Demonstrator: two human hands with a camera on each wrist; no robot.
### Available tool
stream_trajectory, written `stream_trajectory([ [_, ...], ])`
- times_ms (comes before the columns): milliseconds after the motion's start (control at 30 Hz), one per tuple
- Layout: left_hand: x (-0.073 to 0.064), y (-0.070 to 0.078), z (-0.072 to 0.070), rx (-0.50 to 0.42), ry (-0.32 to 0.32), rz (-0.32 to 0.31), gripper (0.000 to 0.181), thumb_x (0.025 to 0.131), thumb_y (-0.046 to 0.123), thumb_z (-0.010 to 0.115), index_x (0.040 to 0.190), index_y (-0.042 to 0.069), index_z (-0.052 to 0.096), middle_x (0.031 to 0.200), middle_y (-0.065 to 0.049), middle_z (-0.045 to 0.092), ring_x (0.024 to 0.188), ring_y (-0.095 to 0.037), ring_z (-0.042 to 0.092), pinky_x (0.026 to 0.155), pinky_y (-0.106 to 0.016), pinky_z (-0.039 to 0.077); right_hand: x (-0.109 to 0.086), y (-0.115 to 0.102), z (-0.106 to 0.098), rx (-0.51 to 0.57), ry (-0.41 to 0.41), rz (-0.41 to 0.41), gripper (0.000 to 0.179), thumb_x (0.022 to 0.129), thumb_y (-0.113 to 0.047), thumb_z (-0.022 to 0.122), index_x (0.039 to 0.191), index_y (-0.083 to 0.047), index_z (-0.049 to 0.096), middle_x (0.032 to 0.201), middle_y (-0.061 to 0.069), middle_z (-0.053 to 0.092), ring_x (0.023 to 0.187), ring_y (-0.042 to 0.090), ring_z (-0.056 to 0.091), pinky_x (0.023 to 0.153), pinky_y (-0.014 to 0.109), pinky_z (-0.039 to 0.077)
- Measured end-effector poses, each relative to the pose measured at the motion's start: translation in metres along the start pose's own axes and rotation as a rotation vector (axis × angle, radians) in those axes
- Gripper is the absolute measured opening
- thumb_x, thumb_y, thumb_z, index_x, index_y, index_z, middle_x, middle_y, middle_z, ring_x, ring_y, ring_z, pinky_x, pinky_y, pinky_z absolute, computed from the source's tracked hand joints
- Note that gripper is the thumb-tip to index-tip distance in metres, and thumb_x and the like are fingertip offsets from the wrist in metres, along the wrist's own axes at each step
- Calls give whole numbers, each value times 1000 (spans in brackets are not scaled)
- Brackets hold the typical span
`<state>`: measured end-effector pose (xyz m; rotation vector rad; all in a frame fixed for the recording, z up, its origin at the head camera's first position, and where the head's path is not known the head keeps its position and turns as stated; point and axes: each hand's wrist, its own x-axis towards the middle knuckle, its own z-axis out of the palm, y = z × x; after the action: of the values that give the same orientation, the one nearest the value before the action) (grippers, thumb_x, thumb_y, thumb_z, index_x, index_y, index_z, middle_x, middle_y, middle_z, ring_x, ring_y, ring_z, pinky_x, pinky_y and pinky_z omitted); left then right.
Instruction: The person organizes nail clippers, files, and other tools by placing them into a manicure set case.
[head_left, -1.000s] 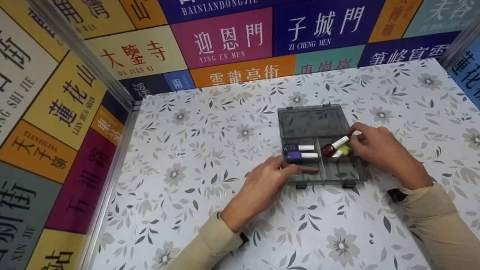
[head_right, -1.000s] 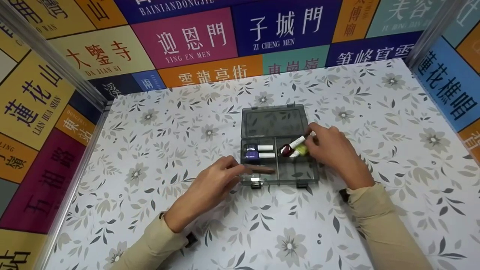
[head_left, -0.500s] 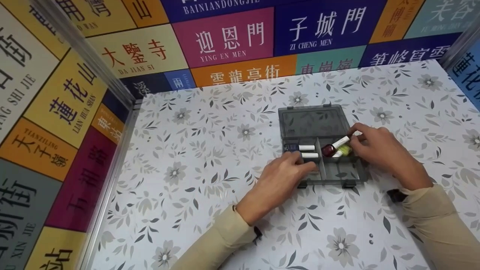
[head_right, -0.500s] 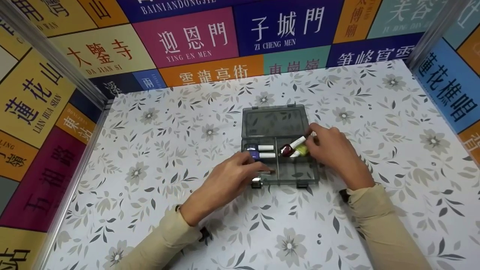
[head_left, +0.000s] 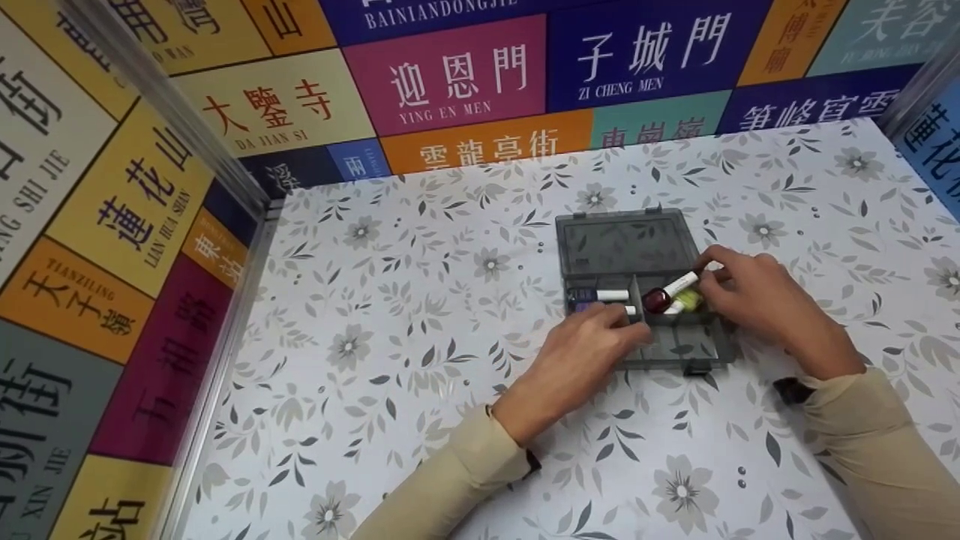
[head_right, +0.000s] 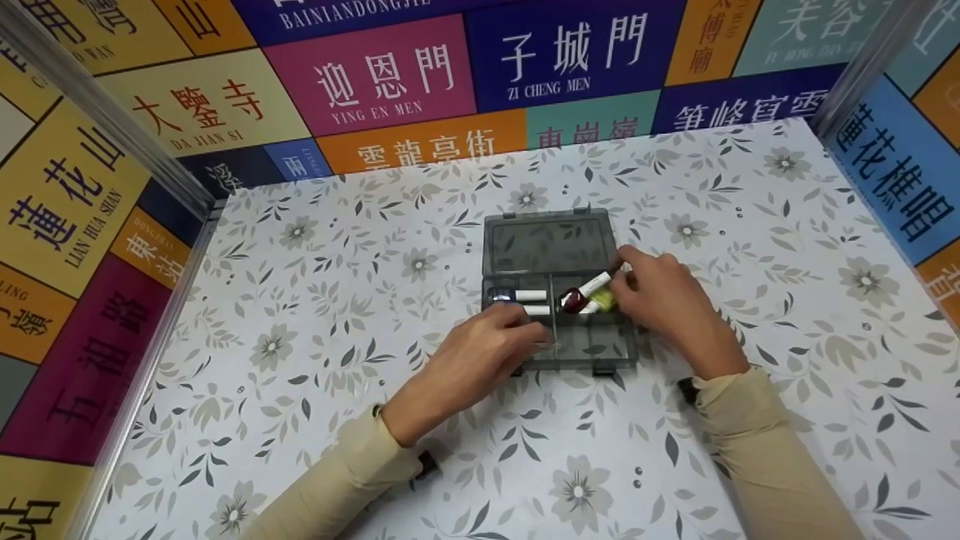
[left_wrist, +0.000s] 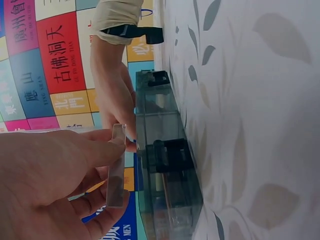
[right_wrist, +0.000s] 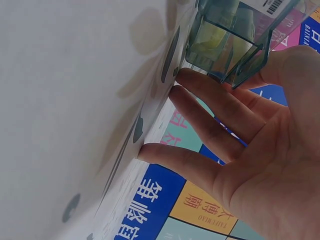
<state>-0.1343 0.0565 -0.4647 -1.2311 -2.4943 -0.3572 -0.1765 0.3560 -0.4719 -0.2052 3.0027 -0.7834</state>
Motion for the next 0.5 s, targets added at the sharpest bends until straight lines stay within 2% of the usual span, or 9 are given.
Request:
stream_trajectory([
  [200,9,5,4,-25,3,15,12,108,30,64,108,28,76,104,9,70,101,-11,67,80,-24,60,0,0,0,13,-9,12,24,109,-25,54,124,-14,69,119,26,79,97,35,74,76,44,52],
  [500,17,11,10,1,-1,-13,7,108,29,67,108,27,73,104,11,71,98,-9,70,74,-24,61,-1,0,0,10,10,-3,22,108,-23,56,122,-12,69,115,26,79,94,34,76,70,41,53],
])
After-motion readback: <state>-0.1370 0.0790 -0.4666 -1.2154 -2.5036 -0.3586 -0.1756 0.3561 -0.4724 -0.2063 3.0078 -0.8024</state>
